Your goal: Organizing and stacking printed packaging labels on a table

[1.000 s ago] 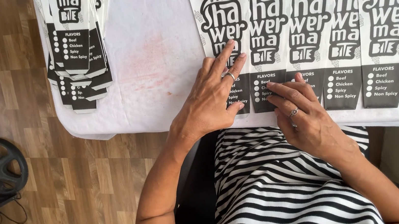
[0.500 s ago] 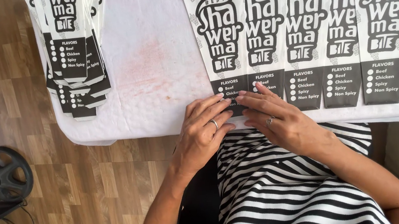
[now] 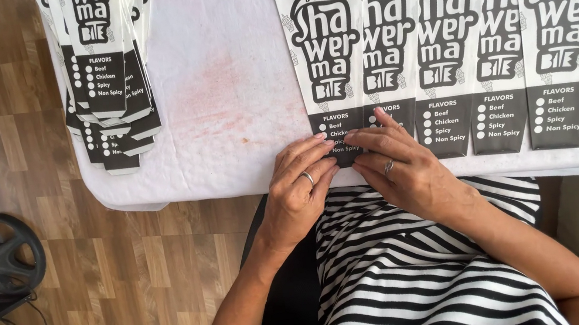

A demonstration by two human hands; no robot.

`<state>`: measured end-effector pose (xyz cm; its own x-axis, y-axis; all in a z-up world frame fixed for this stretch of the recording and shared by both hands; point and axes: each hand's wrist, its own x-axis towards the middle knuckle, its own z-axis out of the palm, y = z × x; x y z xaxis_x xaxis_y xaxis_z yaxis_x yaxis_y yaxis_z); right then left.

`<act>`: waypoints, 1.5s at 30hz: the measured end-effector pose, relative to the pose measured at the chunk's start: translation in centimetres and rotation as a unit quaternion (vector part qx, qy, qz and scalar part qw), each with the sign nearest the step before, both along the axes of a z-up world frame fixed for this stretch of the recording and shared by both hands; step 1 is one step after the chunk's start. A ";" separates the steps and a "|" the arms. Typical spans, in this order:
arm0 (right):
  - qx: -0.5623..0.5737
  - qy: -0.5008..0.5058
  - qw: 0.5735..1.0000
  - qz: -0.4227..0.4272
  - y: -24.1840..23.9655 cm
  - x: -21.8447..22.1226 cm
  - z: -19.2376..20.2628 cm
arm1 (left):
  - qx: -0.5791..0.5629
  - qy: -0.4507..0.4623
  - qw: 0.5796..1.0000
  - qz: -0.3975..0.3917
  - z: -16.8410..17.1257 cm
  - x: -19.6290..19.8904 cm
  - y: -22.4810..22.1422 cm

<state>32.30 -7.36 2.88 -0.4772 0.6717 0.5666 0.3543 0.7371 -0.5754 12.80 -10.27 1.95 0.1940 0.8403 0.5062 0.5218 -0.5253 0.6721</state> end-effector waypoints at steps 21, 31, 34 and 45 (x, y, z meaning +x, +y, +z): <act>-0.101 0.021 0.994 -0.031 -0.5 0.1 -0.3 | -0.025 0.014 0.999 0.037 0.2 -5.0 3.8; -0.093 -0.025 0.994 -0.044 -0.3 0.0 0.1 | 0.008 0.398 0.846 0.355 -1.4 -14.6 9.2; -0.096 -0.026 0.994 -0.041 -0.4 0.2 -0.2 | 0.034 0.345 0.888 0.304 -2.6 -12.3 8.2; -0.082 -0.057 0.994 -0.038 -0.6 0.1 -0.2 | 0.005 0.148 0.986 0.079 -3.2 -2.6 2.6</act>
<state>32.38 -7.97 2.72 -0.4760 0.7870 0.3925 0.4747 0.6057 -0.6386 10.24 -7.72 -1.21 0.2022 0.8669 0.4556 0.7695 -0.4284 0.4736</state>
